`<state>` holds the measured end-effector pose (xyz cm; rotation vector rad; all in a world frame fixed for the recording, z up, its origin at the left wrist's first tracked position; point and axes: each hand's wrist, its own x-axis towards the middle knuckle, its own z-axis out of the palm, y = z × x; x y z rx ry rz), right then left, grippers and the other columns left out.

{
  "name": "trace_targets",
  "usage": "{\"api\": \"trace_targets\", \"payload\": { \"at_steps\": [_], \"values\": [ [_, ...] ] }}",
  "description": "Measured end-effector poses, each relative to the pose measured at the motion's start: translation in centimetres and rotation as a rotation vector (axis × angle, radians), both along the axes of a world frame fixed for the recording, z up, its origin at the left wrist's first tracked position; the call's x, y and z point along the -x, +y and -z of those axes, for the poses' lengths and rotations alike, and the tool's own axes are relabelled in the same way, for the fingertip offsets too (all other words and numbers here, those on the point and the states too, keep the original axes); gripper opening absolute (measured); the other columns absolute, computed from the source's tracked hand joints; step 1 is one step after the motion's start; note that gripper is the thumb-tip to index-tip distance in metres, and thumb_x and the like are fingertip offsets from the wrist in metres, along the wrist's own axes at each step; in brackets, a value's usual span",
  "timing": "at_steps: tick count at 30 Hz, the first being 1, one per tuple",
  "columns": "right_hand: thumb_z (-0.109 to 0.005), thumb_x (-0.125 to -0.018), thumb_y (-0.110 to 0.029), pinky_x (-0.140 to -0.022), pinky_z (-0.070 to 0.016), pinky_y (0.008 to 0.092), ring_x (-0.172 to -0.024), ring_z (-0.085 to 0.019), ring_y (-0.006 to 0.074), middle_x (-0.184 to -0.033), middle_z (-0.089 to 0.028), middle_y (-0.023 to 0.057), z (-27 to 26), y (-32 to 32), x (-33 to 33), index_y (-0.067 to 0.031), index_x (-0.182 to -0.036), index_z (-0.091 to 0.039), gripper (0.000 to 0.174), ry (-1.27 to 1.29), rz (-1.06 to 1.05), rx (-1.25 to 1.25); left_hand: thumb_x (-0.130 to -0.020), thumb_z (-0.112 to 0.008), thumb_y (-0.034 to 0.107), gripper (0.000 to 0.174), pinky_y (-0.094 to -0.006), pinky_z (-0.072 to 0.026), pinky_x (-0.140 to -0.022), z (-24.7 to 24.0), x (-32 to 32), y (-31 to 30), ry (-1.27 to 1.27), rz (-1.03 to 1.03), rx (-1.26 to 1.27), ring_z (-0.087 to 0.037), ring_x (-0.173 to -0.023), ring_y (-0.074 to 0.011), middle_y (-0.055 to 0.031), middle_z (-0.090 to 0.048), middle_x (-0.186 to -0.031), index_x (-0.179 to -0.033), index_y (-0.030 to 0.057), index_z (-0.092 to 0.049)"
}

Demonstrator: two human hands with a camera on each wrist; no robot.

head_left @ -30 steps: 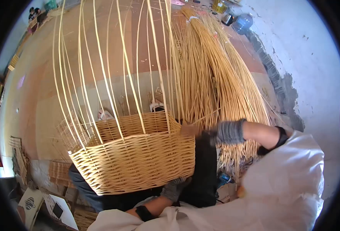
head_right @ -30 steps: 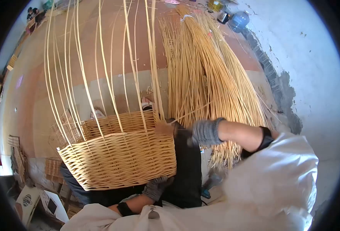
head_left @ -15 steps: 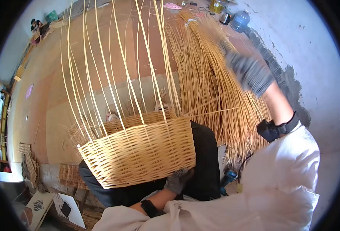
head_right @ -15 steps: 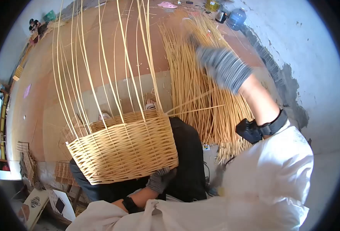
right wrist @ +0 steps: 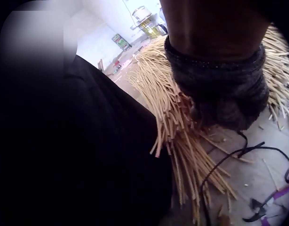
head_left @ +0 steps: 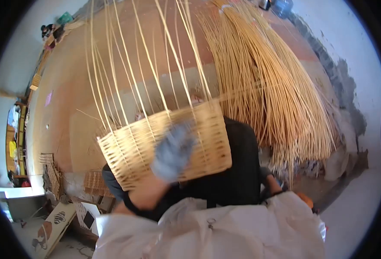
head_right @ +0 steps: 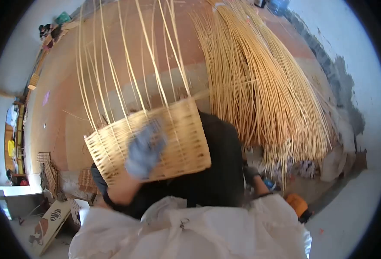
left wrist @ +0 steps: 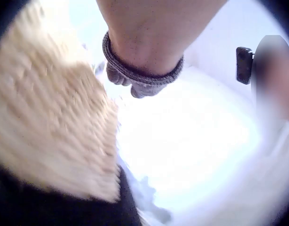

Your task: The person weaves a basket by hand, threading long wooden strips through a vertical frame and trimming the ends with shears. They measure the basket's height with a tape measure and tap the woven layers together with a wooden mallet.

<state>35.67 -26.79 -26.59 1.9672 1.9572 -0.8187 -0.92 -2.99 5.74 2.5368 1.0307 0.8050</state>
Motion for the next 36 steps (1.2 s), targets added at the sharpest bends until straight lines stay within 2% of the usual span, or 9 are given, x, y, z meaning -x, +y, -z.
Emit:
{"api": "trace_targets", "payload": {
  "at_steps": [2, 5, 16, 19, 23, 27, 30, 32, 36],
  "values": [
    [-0.055, -0.078, -0.014, -0.058, -0.0510, 0.0357, -0.069, -0.062, 0.0211, -0.091, -0.061, 0.0084, -5.3, 3.3, 1.8, -0.0136, -0.114, -0.050, 0.036, 0.065, 0.249, 0.392, -0.079, -0.057, 0.035, 0.042, -0.0437, -0.0333, -0.093, -2.1, -2.8, 5.8, 0.135, -0.152, -0.046, -0.051, -0.102, -0.0294, -0.0126, -0.054, -0.113, -0.116, 0.0135, -0.053],
    [-0.055, -0.078, -0.012, -0.058, -0.0513, 0.0330, -0.068, -0.062, 0.0201, -0.091, -0.062, 0.0067, -6.1, 4.0, 2.1, -0.0133, -0.111, -0.051, 0.033, 0.030, 0.290, 0.383, -0.081, -0.054, 0.041, 0.039, -0.0431, -0.0334, -0.089, -0.5, -3.8, 7.0, 0.380, -0.154, 0.014, -0.052, -0.099, -0.0238, -0.0047, -0.060, -0.105, -0.113, 0.0202, -0.056],
    [-0.048, -0.081, -0.040, -0.079, -0.0456, 0.0372, -0.093, -0.060, 0.0272, -0.100, -0.061, 0.0168, 9.6, -4.6, -1.2, -0.0080, -0.105, -0.059, 0.042, 0.256, 0.470, 0.085, -0.062, -0.074, 0.037, 0.068, -0.0386, -0.0385, -0.079, -4.3, -3.4, 1.4, 0.163, -0.290, 0.089, -0.061, -0.079, -0.0231, -0.0071, -0.065, -0.086, -0.121, 0.0177, -0.048],
    [-0.064, -0.074, -0.026, -0.076, -0.0469, 0.0378, -0.087, -0.060, 0.0303, -0.101, -0.061, 0.0134, -6.2, 2.7, 1.3, -0.0090, -0.099, -0.061, 0.030, -0.032, 0.811, -0.057, -0.062, -0.074, 0.038, 0.068, -0.0398, -0.0367, -0.076, -4.7, -3.1, -0.2, 0.159, -0.258, 0.080, -0.059, -0.072, -0.0233, -0.0061, -0.062, -0.075, -0.122, 0.0180, -0.048],
    [-0.062, -0.077, -0.013, -0.069, -0.0474, 0.0264, -0.078, -0.060, 0.0176, -0.086, -0.063, 0.0100, -21.1, 10.2, 4.3, -0.0057, -0.097, -0.061, 0.021, 0.991, 0.975, -0.749, -0.065, -0.067, 0.047, 0.058, -0.0456, -0.0319, -0.080, -3.3, -3.4, 0.3, 0.264, -0.155, -0.193, -0.054, -0.080, -0.0227, -0.0053, -0.058, -0.078, -0.113, 0.0166, -0.056],
    [-0.066, -0.075, -0.011, -0.054, -0.0461, 0.0223, -0.065, -0.056, 0.0116, -0.081, -0.061, 0.0056, -31.9, 17.5, 10.6, -0.0020, -0.112, -0.049, 0.041, 1.474, 0.832, -0.578, -0.065, -0.064, 0.052, 0.056, -0.0525, -0.0200, -0.095, -3.3, -5.2, 0.5, 0.123, -0.212, -0.406, -0.051, -0.094, -0.0249, -0.0099, -0.057, -0.090, -0.106, 0.0143, -0.059],
    [-0.065, -0.076, -0.008, -0.055, -0.0473, 0.0226, -0.065, -0.056, 0.0125, -0.087, -0.061, 0.0083, -31.1, 21.1, 11.8, -0.0037, -0.118, -0.044, 0.047, 1.352, 0.451, -0.698, -0.061, -0.070, 0.047, 0.056, -0.0472, -0.0261, -0.094, -3.3, -7.5, 0.1, 0.032, -0.187, -0.356, -0.051, -0.093, -0.0282, -0.0120, -0.057, -0.090, -0.100, 0.0092, -0.058],
    [-0.062, -0.077, -0.006, -0.056, -0.0482, 0.0245, -0.066, -0.057, 0.0134, -0.088, -0.061, 0.0096, -31.5, 23.1, 13.7, -0.0037, -0.116, -0.046, 0.042, 2.036, 0.860, -0.364, -0.059, -0.072, 0.042, 0.053, -0.0441, -0.0312, -0.091, -2.2, -8.4, 1.3, 0.001, -0.202, -0.219, -0.052, -0.090, -0.0290, -0.0124, -0.057, -0.089, -0.097, 0.0070, -0.057],
    [-0.059, -0.078, -0.002, -0.055, -0.0459, 0.0233, -0.063, -0.054, 0.0128, -0.086, -0.058, 0.0079, -29.5, 22.6, 14.9, -0.0025, -0.105, -0.051, 0.028, 2.077, 0.926, -0.543, -0.061, -0.069, 0.038, 0.055, -0.0458, -0.0323, -0.086, -0.7, -8.5, 0.8, -0.019, -0.174, -0.222, -0.052, -0.080, -0.0282, -0.0108, -0.054, -0.085, -0.101, 0.0040, -0.053]
  ]
}}
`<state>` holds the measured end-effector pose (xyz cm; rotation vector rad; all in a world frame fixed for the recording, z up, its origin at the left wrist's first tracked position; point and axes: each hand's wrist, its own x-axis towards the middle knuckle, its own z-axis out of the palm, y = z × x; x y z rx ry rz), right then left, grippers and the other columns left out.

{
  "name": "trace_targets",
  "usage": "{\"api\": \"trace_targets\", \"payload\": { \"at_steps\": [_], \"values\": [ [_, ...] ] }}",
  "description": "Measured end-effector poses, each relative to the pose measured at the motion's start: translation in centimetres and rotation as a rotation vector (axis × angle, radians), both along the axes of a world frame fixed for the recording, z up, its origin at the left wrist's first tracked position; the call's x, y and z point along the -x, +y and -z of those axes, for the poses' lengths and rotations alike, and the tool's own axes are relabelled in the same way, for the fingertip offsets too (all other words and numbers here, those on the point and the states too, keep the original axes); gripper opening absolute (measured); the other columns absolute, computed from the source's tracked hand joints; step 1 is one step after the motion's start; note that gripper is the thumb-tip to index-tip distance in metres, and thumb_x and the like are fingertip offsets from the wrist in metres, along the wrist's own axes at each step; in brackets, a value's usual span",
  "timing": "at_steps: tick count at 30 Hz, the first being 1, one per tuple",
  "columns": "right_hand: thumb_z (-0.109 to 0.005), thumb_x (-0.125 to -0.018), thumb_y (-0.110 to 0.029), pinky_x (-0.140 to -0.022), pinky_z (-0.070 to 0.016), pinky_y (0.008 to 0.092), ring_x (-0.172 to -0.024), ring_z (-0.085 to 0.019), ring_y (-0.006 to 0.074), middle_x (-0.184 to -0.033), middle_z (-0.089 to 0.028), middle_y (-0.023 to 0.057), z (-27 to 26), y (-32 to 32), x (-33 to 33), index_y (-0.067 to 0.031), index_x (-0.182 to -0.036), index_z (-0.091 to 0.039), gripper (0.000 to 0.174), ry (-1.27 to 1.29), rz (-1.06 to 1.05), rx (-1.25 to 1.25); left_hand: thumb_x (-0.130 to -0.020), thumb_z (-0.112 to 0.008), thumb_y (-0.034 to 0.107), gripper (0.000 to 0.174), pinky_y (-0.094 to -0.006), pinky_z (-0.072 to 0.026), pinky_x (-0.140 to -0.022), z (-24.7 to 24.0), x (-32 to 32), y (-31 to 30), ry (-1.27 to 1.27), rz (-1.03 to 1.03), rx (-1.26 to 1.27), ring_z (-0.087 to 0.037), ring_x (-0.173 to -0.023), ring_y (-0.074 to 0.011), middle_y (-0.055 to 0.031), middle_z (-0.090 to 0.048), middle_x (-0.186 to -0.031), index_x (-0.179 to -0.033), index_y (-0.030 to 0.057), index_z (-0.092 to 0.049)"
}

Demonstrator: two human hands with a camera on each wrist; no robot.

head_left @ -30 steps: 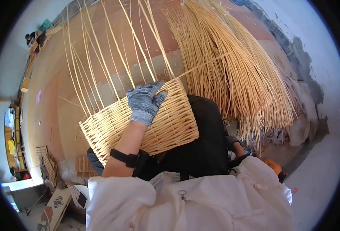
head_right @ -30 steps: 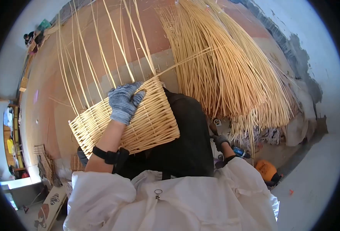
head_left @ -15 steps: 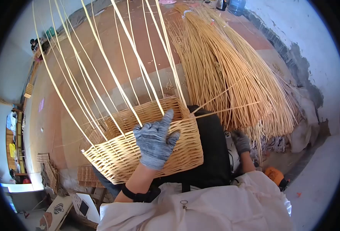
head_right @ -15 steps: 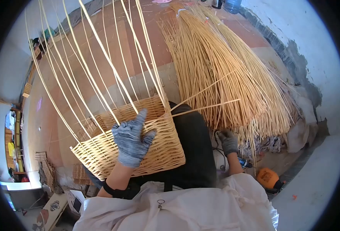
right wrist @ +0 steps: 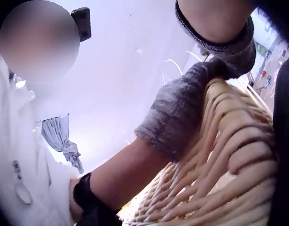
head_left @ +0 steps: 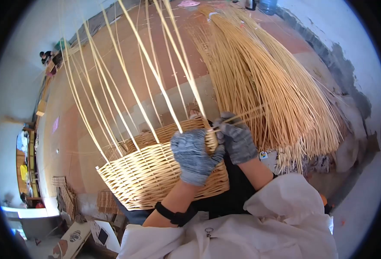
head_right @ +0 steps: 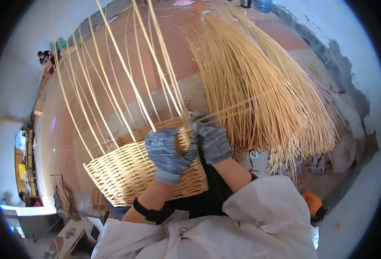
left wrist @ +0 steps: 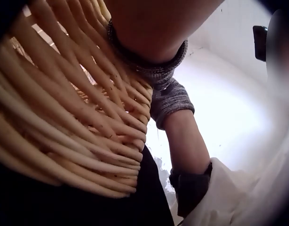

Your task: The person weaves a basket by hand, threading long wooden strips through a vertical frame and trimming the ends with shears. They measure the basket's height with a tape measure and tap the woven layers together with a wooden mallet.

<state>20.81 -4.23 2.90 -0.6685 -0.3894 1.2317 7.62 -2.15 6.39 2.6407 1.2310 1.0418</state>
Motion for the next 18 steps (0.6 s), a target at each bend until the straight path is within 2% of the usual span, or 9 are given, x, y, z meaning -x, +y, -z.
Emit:
{"api": "trace_targets", "payload": {
  "at_steps": [1, 4, 5, 8, 9, 12, 13, 16, 18],
  "values": [
    [-0.059, -0.078, -0.003, -0.054, -0.0459, 0.0233, -0.063, -0.054, 0.0127, -0.085, -0.058, 0.0087, 0.5, -0.1, 0.2, -0.0025, -0.105, -0.051, 0.028, 0.075, 0.033, 0.036, -0.066, -0.063, 0.039, 0.049, -0.0467, -0.0316, -0.086, 0.8, -0.3, -0.1, -0.051, 0.019, -0.100, -0.051, -0.082, -0.0285, -0.0112, -0.053, -0.085, -0.100, 0.0046, -0.052],
    [-0.059, -0.078, -0.003, -0.058, -0.0466, 0.0243, -0.065, -0.054, 0.0131, -0.084, -0.058, 0.0092, 0.4, 0.1, -0.1, -0.0025, -0.104, -0.051, 0.028, 0.034, 0.015, -0.065, -0.072, -0.055, 0.041, 0.046, -0.0481, -0.0309, -0.086, 0.8, -1.0, -0.7, 0.029, -0.043, -0.115, -0.049, -0.087, -0.0290, -0.0121, -0.052, -0.089, -0.099, 0.0047, -0.052],
    [-0.060, -0.078, -0.004, -0.058, -0.0465, 0.0244, -0.066, -0.053, 0.0135, -0.084, -0.057, 0.0092, -0.3, 0.1, 0.2, -0.0031, -0.103, -0.052, 0.027, -0.003, 0.041, -0.086, -0.075, -0.050, 0.041, 0.044, -0.0503, -0.0293, -0.088, 0.9, -1.4, -0.9, 0.051, -0.076, -0.045, -0.047, -0.091, -0.0296, -0.0133, -0.050, -0.093, -0.099, 0.0045, -0.052],
    [-0.060, -0.078, -0.005, -0.058, -0.0467, 0.0240, -0.065, -0.054, 0.0141, -0.083, -0.058, 0.0100, 1.9, -0.1, -0.3, -0.0042, -0.103, -0.053, 0.025, 0.097, -0.007, -0.155, -0.070, -0.057, 0.039, 0.051, -0.0513, -0.0281, -0.090, 0.7, -1.3, -0.9, -0.044, -0.032, -0.124, -0.048, -0.089, -0.0312, -0.0159, -0.050, -0.092, -0.103, 0.0012, -0.050],
    [-0.060, -0.079, -0.006, -0.057, -0.0469, 0.0258, -0.064, -0.053, 0.0145, -0.083, -0.059, 0.0104, 2.4, 0.1, -0.6, -0.0054, -0.102, -0.054, 0.024, 0.078, 0.011, -0.082, -0.072, -0.057, 0.038, 0.057, -0.0534, -0.0237, -0.095, 0.7, -1.1, -0.9, -0.032, -0.005, -0.055, -0.047, -0.097, -0.0343, -0.0198, -0.048, -0.102, -0.111, -0.0019, -0.045],
    [-0.059, -0.080, -0.007, -0.058, -0.0471, 0.0270, -0.063, -0.054, 0.0147, -0.085, -0.060, 0.0107, 0.8, 0.4, -1.9, -0.0059, -0.103, -0.054, 0.023, 0.139, -0.124, 0.026, -0.070, -0.060, 0.039, 0.063, -0.0528, -0.0247, -0.096, -0.6, 0.6, -2.5, 0.011, 0.111, -0.006, -0.044, -0.105, -0.0370, -0.0221, -0.047, -0.111, -0.114, -0.0028, -0.043],
    [-0.059, -0.080, -0.007, -0.057, -0.0465, 0.0263, -0.062, -0.054, 0.0146, -0.088, -0.061, 0.0097, -0.1, 0.5, -1.9, -0.0057, -0.103, -0.054, 0.024, 0.130, -0.161, 0.040, -0.074, -0.060, 0.038, 0.063, -0.0494, -0.0302, -0.095, -0.2, 1.7, -3.3, -0.045, 0.238, 0.054, -0.043, -0.109, -0.0384, -0.0228, -0.046, -0.116, -0.119, -0.0020, -0.041],
    [-0.059, -0.080, -0.006, -0.056, -0.0456, 0.0238, -0.062, -0.055, 0.0129, -0.088, -0.061, 0.0079, -1.6, -0.5, -2.3, -0.0045, -0.103, -0.054, 0.024, -0.123, -0.120, 0.276, -0.077, -0.061, 0.038, 0.065, -0.0455, -0.0357, -0.093, 2.3, 7.2, -2.6, -0.083, 0.278, -0.085, -0.048, -0.105, -0.0368, -0.0209, -0.050, -0.112, -0.124, 0.0000, -0.037],
    [-0.060, -0.079, -0.004, -0.058, -0.0462, 0.0237, -0.065, -0.056, 0.0120, -0.085, -0.060, 0.0063, -3.3, -2.3, -1.6, -0.0033, -0.101, -0.055, 0.022, -0.519, -0.118, 0.393, -0.077, -0.063, 0.037, 0.066, -0.0434, -0.0374, -0.092, -0.2, 10.6, -0.1, -0.133, 0.073, -0.124, -0.053, -0.098, -0.0347, -0.0174, -0.055, -0.107, -0.125, 0.0015, -0.036]
  ]
}}
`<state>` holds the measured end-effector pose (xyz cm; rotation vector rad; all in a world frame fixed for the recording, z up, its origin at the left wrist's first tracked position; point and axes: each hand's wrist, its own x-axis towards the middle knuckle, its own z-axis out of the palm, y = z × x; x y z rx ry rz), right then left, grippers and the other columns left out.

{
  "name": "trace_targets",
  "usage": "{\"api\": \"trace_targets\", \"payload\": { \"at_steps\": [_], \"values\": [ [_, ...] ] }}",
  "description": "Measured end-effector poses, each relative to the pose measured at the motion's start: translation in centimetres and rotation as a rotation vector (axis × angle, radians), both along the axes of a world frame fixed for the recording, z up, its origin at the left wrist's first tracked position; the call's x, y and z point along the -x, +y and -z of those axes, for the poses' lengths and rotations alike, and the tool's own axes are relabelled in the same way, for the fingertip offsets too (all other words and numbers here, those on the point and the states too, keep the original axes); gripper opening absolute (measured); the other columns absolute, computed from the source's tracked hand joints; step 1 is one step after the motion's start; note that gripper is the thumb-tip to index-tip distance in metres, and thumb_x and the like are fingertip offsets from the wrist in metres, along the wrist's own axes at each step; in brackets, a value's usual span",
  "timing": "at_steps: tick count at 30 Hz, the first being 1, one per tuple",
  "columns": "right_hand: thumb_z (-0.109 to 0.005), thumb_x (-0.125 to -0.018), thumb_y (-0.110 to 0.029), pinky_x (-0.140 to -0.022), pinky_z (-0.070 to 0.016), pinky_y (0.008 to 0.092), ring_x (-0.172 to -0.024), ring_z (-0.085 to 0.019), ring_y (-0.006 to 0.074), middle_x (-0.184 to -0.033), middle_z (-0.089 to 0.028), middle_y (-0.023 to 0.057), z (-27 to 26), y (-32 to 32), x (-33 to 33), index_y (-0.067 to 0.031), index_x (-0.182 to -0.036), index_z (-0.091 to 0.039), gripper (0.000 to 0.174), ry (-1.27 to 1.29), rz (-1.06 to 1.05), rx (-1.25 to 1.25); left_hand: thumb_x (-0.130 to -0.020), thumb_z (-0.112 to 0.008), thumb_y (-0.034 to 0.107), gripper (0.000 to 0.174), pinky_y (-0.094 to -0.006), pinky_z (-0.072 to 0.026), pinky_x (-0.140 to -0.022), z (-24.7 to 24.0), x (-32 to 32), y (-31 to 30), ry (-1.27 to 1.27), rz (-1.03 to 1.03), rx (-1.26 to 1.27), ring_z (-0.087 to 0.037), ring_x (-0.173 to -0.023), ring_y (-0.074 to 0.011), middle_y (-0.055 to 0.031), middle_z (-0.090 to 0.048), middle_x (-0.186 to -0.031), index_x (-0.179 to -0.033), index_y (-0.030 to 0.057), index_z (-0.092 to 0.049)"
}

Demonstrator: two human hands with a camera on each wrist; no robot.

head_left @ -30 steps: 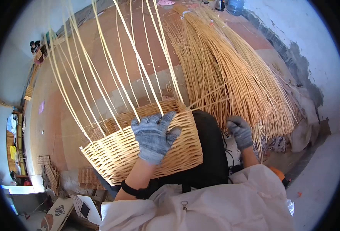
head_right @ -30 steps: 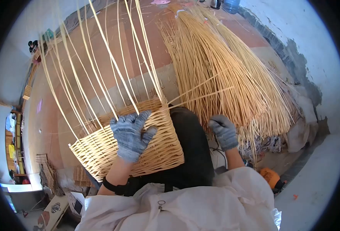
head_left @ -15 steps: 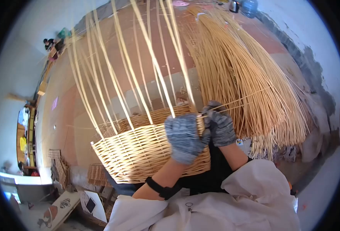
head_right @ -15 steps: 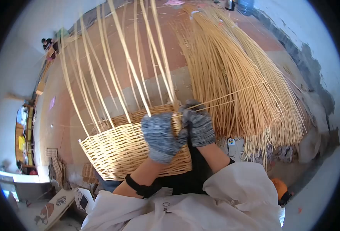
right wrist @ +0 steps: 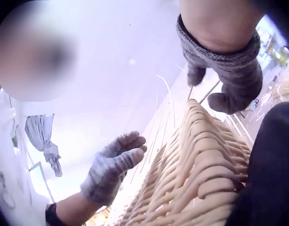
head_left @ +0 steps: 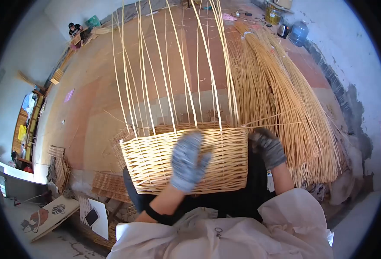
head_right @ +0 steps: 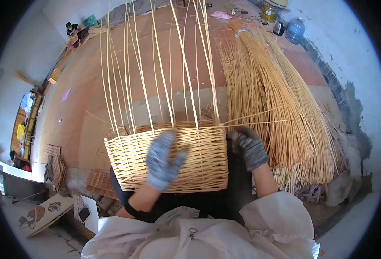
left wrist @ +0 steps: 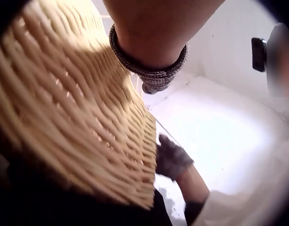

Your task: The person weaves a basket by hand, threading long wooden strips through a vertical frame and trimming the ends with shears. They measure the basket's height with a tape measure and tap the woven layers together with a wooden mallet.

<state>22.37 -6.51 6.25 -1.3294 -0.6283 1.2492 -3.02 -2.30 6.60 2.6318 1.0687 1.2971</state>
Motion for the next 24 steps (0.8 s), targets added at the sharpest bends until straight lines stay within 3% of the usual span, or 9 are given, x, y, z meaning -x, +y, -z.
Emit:
{"api": "trace_targets", "payload": {
  "at_steps": [2, 6, 7, 12, 15, 17, 20, 22, 24],
  "values": [
    [-0.061, -0.079, -0.003, -0.060, -0.0469, 0.0238, -0.068, -0.056, 0.0114, -0.083, -0.060, 0.0052, -0.1, -1.7, 1.2, -0.0022, -0.099, -0.056, 0.021, -0.287, -0.022, -0.084, -0.072, -0.067, 0.039, 0.070, -0.0422, -0.0382, -0.091, -1.2, 1.5, 1.7, 0.117, -0.239, -0.080, -0.055, -0.094, -0.0329, -0.0149, -0.057, -0.105, -0.124, 0.0011, -0.038],
    [-0.063, -0.077, -0.002, -0.065, -0.0475, 0.0235, -0.071, -0.058, 0.0116, -0.079, -0.061, 0.0056, -2.1, -3.0, 4.5, -0.0009, -0.092, -0.059, 0.016, -0.422, -0.067, -0.280, -0.068, -0.071, 0.038, 0.057, -0.0420, -0.0397, -0.086, -2.1, 1.1, 3.9, 0.303, -0.169, 0.444, -0.056, -0.089, -0.0304, -0.0157, -0.060, -0.097, -0.108, 0.0023, -0.055],
    [-0.063, -0.076, -0.002, -0.065, -0.0475, 0.0235, -0.070, -0.058, 0.0116, -0.079, -0.061, 0.0060, -2.4, -2.8, 4.8, -0.0010, -0.090, -0.059, 0.015, -0.529, -0.082, -0.298, -0.063, -0.075, 0.038, 0.046, -0.0390, -0.0429, -0.080, -1.6, 0.8, 4.0, 0.198, -0.198, 0.258, -0.058, -0.083, -0.0283, -0.0138, -0.062, -0.086, -0.090, 0.0035, -0.063],
    [-0.065, -0.076, -0.008, -0.061, -0.0462, 0.0242, -0.065, -0.056, 0.0125, -0.076, -0.060, 0.0075, -1.4, -4.8, 0.3, -0.0009, -0.086, -0.061, 0.013, -0.633, -0.007, -0.311, -0.060, -0.079, 0.025, 0.029, -0.0314, -0.0475, -0.063, -1.4, 0.6, 3.9, -0.066, -0.200, 0.314, -0.058, -0.067, -0.0230, -0.0082, -0.062, -0.072, -0.075, 0.0058, -0.064],
    [-0.061, -0.079, -0.021, -0.060, -0.0459, 0.0265, -0.063, -0.056, 0.0167, -0.077, -0.061, 0.0094, 6.0, -9.4, -9.7, -0.0006, -0.086, -0.061, 0.021, -0.685, 0.107, -0.049, -0.071, -0.070, 0.016, 0.016, -0.0334, -0.0460, -0.067, 1.0, 2.1, 4.4, 0.012, -0.165, 0.210, -0.057, -0.071, -0.0248, -0.0086, -0.062, -0.078, -0.083, 0.0088, -0.062],
    [-0.059, -0.077, -0.019, -0.063, -0.0473, 0.0323, -0.067, -0.059, 0.0245, -0.079, -0.063, 0.0117, 11.4, -14.1, -15.5, -0.0031, -0.087, -0.063, 0.019, -0.460, 0.231, 0.429, -0.079, -0.063, 0.017, 0.018, -0.0334, -0.0443, -0.073, -0.2, 1.4, 3.5, 0.032, -0.132, 0.267, -0.056, -0.079, -0.0245, -0.0113, -0.060, -0.084, -0.090, 0.0026, -0.061],
    [-0.060, -0.073, -0.020, -0.068, -0.0480, 0.0369, -0.075, -0.061, 0.0298, -0.083, -0.064, 0.0128, 27.8, -24.8, -23.7, -0.0089, -0.087, -0.066, 0.018, -1.185, -0.211, 0.766, -0.085, -0.056, 0.026, 0.030, -0.0353, -0.0437, -0.076, 0.9, 0.7, 3.3, 0.165, -0.198, 0.020, -0.055, -0.082, -0.0273, -0.0151, -0.059, -0.089, -0.096, -0.0019, -0.058],
    [-0.058, -0.072, -0.021, -0.074, -0.0479, 0.0383, -0.084, -0.061, 0.0307, -0.088, -0.064, 0.0122, 29.9, -26.4, -21.2, -0.0126, -0.086, -0.067, 0.018, -1.096, -0.184, 0.972, -0.087, -0.051, 0.030, 0.037, -0.0362, -0.0437, -0.077, 1.3, 0.7, 2.8, 0.237, -0.227, 0.011, -0.054, -0.083, -0.0289, -0.0171, -0.057, -0.094, -0.103, -0.0029, -0.056],
    [-0.055, -0.073, -0.022, -0.074, -0.0481, 0.0375, -0.085, -0.061, 0.0304, -0.090, -0.064, 0.0123, 40.9, -29.2, -20.2, -0.0125, -0.086, -0.067, 0.021, -1.199, -0.585, 0.914, -0.087, -0.042, 0.045, 0.058, -0.0433, -0.0359, -0.091, 1.6, 0.2, 1.3, 0.415, -0.257, -0.030, -0.046, -0.106, -0.0353, -0.0219, -0.047, -0.115, -0.122, -0.0018, -0.041]
  ]
}}
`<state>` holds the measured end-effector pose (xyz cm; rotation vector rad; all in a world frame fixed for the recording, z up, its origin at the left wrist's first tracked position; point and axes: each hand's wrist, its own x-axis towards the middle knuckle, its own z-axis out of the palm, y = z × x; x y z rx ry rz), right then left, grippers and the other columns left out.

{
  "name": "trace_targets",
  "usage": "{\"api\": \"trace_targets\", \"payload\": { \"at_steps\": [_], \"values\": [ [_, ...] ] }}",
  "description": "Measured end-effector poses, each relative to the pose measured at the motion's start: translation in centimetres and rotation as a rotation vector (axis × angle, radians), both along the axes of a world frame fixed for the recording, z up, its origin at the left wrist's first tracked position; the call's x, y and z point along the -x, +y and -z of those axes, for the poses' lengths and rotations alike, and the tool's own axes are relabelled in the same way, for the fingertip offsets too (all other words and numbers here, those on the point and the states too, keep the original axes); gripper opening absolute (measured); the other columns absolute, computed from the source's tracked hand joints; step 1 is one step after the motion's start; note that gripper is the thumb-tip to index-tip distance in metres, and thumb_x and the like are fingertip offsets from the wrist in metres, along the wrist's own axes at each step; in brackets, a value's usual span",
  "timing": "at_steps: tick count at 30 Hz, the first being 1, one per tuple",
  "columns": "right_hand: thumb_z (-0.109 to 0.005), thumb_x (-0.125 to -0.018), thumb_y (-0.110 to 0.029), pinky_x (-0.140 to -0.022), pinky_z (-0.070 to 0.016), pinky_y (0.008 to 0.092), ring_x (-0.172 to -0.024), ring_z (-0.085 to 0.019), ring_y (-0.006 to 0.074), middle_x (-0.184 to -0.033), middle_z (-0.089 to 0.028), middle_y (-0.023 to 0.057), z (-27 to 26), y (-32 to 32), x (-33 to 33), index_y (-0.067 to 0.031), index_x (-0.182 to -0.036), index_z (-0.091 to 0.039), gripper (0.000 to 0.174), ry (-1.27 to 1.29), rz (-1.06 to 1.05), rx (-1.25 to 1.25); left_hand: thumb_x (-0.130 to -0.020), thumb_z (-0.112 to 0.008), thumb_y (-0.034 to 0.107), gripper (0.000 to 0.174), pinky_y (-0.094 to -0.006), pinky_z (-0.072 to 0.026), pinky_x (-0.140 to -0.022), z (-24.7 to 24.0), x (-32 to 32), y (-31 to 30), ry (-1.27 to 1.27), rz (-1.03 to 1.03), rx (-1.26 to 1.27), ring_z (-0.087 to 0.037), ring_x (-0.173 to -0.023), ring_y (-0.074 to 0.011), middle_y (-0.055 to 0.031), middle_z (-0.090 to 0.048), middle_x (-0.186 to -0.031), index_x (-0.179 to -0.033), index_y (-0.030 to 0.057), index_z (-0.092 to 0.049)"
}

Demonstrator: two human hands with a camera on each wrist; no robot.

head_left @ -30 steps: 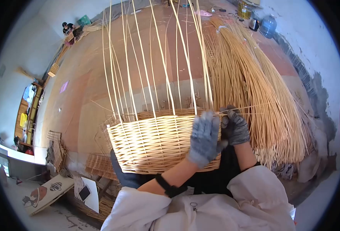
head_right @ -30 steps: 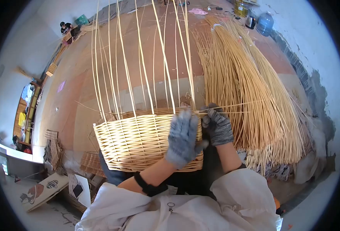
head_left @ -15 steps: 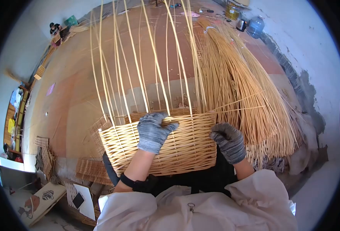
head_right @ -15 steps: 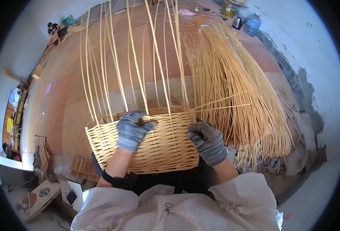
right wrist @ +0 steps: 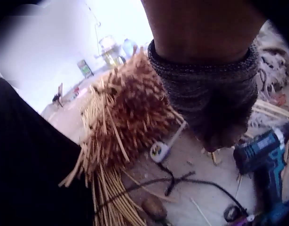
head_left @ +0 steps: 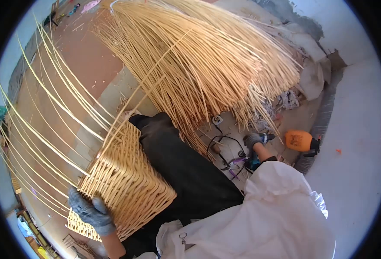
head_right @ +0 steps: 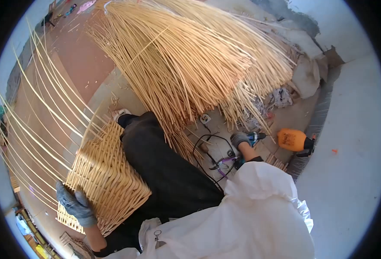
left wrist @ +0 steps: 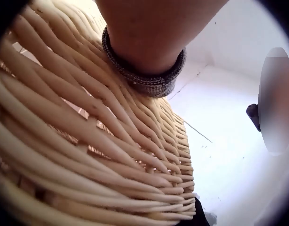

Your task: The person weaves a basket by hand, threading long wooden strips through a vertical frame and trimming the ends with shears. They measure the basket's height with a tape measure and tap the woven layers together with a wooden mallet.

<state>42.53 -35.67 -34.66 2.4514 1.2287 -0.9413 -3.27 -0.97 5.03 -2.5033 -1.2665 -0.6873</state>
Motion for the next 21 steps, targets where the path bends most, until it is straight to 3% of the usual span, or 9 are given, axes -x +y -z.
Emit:
{"api": "trace_targets", "payload": {
  "at_steps": [2, 3, 7, 13, 17, 18, 21],
  "values": [
    [-0.052, -0.073, -0.021, -0.075, -0.0479, 0.0379, -0.087, -0.061, 0.0307, -0.092, -0.063, 0.0126, 2.2, 1.6, 3.6, -0.0120, -0.087, -0.067, 0.023, 0.427, 0.477, -0.005, -0.086, -0.038, 0.052, 0.068, -0.0480, -0.0288, -0.098, -0.2, -1.7, -1.5, 0.173, 0.070, -0.122, -0.036, -0.118, -0.0383, -0.0240, -0.036, -0.128, -0.130, 0.0001, -0.031],
    [-0.055, -0.073, -0.023, -0.076, -0.0480, 0.0369, -0.086, -0.062, 0.0285, -0.091, -0.064, 0.0125, -7.5, 6.6, 6.2, -0.0131, -0.089, -0.067, 0.023, 0.186, 0.066, 0.166, -0.083, -0.033, 0.060, 0.078, -0.0530, -0.0175, -0.102, -0.2, -1.4, -3.1, 0.273, 0.024, 0.057, -0.022, -0.127, -0.0408, -0.0234, -0.021, -0.138, -0.135, 0.0027, -0.020],
    [-0.058, -0.073, -0.036, -0.072, -0.0487, 0.0387, -0.084, -0.062, 0.0261, -0.094, -0.064, 0.0137, 2.6, 4.3, 12.7, -0.0074, -0.104, -0.059, 0.042, 0.149, 0.324, 0.249, -0.085, -0.034, 0.056, 0.074, -0.0531, -0.0184, -0.102, 1.6, -0.1, -7.9, 0.322, 0.089, 0.245, -0.021, -0.126, -0.0440, -0.0226, -0.022, -0.138, -0.136, 0.0049, -0.021],
    [-0.057, -0.074, -0.037, -0.072, -0.0485, 0.0384, -0.085, -0.062, 0.0260, -0.094, -0.063, 0.0134, 0.8, -1.9, 14.9, -0.0073, -0.105, -0.059, 0.042, 0.138, 0.343, 0.143, -0.087, -0.034, 0.050, 0.065, -0.0524, -0.0252, -0.100, 2.0, -0.3, -8.7, 0.270, 0.036, 0.236, -0.027, -0.123, -0.0445, -0.0234, -0.028, -0.134, -0.132, 0.0035, -0.029],
    [-0.056, -0.075, -0.037, -0.073, -0.0484, 0.0381, -0.085, -0.062, 0.0259, -0.094, -0.063, 0.0132, 1.5, -1.9, 14.3, -0.0072, -0.105, -0.059, 0.042, -0.007, 0.307, 0.095, -0.085, -0.043, 0.047, 0.061, -0.0517, -0.0273, -0.098, 2.4, -1.0, -9.1, 0.185, 0.055, 0.245, -0.033, -0.119, -0.0438, -0.0248, -0.034, -0.129, -0.127, 0.0035, -0.036],
    [-0.056, -0.075, -0.038, -0.073, -0.0483, 0.0381, -0.085, -0.062, 0.0259, -0.094, -0.063, 0.0131, 1.4, -2.0, 14.3, -0.0072, -0.105, -0.059, 0.042, -0.039, 0.302, 0.088, -0.084, -0.049, 0.043, 0.061, -0.0470, -0.0269, -0.101, 1.8, -1.2, -9.4, 0.169, 0.072, 0.304, -0.033, -0.121, -0.0416, -0.0247, -0.033, -0.131, -0.129, 0.0055, -0.034],
    [-0.055, -0.076, -0.038, -0.073, -0.0482, 0.0379, -0.086, -0.062, 0.0259, -0.094, -0.063, 0.0130, -0.4, -1.8, 14.6, -0.0071, -0.105, -0.058, 0.043, -0.146, 0.270, 0.036, -0.079, -0.060, 0.034, 0.051, -0.0450, -0.0314, -0.099, 0.9, -1.2, -9.7, 0.109, 0.132, 0.346, -0.039, -0.117, -0.0408, -0.0212, -0.043, -0.124, -0.119, 0.0042, -0.047]
  ]
}}
